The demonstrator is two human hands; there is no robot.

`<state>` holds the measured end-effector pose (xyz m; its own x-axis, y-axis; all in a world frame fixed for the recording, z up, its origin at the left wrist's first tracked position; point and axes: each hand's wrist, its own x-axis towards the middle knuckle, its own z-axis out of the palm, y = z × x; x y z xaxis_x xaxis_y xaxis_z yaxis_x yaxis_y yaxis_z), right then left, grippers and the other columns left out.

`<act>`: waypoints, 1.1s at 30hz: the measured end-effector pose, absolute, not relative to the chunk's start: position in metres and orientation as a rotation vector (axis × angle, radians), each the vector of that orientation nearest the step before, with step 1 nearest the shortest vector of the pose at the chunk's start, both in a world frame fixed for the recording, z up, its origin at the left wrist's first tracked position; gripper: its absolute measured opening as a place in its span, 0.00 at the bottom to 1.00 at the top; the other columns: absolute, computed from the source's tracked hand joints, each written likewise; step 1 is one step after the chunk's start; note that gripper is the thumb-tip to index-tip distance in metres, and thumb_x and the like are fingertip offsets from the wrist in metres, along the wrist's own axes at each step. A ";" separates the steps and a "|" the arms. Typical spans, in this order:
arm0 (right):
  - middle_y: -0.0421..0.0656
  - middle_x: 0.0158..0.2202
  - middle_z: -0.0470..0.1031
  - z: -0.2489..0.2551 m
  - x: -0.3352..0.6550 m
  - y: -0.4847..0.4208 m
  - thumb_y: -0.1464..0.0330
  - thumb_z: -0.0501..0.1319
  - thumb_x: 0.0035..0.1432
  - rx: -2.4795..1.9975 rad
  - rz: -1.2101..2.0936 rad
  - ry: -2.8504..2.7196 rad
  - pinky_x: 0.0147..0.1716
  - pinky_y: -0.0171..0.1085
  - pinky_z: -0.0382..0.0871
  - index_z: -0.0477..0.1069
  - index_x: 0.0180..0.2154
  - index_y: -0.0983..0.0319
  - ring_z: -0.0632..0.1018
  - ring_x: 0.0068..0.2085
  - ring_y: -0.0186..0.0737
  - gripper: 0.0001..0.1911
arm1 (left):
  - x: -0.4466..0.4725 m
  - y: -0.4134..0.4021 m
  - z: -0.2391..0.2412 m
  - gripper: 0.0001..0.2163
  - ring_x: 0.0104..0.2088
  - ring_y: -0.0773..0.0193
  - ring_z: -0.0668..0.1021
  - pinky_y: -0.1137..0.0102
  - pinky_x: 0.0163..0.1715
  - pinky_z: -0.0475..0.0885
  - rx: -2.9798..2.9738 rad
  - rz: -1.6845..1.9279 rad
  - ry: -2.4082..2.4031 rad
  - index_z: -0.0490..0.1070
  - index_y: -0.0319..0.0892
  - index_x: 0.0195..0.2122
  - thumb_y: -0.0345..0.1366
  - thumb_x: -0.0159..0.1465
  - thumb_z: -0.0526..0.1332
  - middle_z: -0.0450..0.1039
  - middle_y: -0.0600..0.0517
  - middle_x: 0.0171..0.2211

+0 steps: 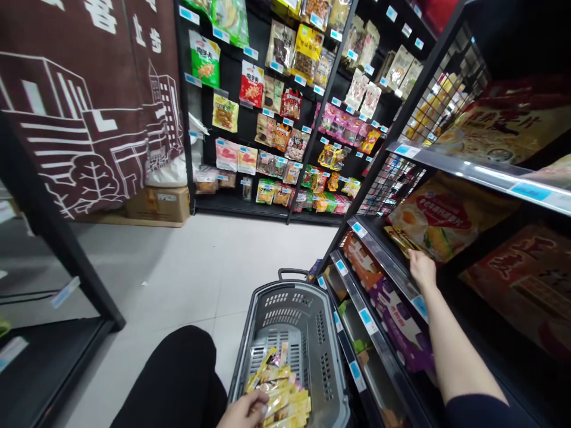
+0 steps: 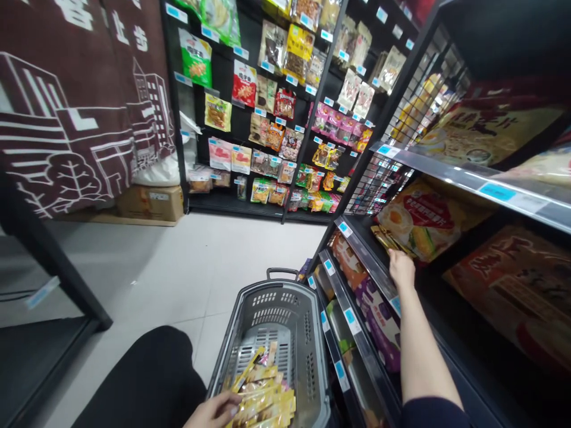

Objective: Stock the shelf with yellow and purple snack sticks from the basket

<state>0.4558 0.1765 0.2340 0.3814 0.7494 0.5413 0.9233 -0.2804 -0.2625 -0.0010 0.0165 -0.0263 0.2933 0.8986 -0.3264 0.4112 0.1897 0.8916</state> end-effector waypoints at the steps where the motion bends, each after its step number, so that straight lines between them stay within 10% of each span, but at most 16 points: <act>1: 0.55 0.38 0.75 0.240 0.451 0.170 0.61 0.50 0.57 -2.012 -0.487 -1.396 0.40 0.42 0.63 0.74 0.38 0.67 0.75 0.39 0.48 0.20 | -0.001 0.016 -0.026 0.10 0.32 0.60 0.75 0.72 0.35 0.67 1.398 0.543 1.298 0.73 0.44 0.29 0.41 0.48 0.59 0.74 0.55 0.26; 8: 0.47 0.31 0.76 0.247 0.381 0.072 0.62 0.64 0.45 -1.280 -0.213 -0.974 0.35 0.42 0.71 0.75 0.36 0.66 0.76 0.31 0.42 0.17 | 0.006 0.015 -0.014 0.19 0.35 0.58 0.74 0.67 0.37 0.69 1.165 0.596 1.065 0.73 0.42 0.34 0.50 0.46 0.63 0.74 0.51 0.30; 15: 0.46 0.30 0.78 0.124 0.282 0.001 0.63 0.66 0.42 -1.412 0.701 -1.037 0.33 0.41 0.72 0.76 0.29 0.62 0.77 0.32 0.44 0.11 | 0.000 0.003 0.028 0.31 0.44 0.53 0.73 0.57 0.40 0.70 0.577 0.812 0.477 0.59 0.47 0.53 0.55 0.50 0.60 0.68 0.44 0.47; 23: 0.40 0.25 0.74 -0.012 0.224 -0.025 0.60 0.68 0.36 -1.439 1.138 -0.850 0.25 0.38 0.73 0.68 0.29 0.60 0.76 0.28 0.42 0.18 | 0.002 0.004 0.007 0.22 0.31 0.55 0.79 0.63 0.35 0.73 0.735 0.651 1.012 0.68 0.36 0.37 0.39 0.42 0.70 0.75 0.48 0.28; 33: 0.43 0.30 0.74 -0.023 0.224 -0.021 0.60 0.69 0.33 -1.451 1.310 -0.731 0.23 0.41 0.74 0.69 0.28 0.62 0.77 0.29 0.45 0.19 | 0.010 0.005 0.001 0.19 0.31 0.56 0.79 0.63 0.35 0.73 0.777 0.630 0.983 0.68 0.38 0.38 0.41 0.47 0.66 0.76 0.49 0.29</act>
<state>0.2238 -0.0214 -0.0229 0.2281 0.9096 -0.3474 -0.1821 -0.3106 -0.9329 0.0103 0.0052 0.0007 0.4233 0.7662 -0.4835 -0.1197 0.5763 0.8084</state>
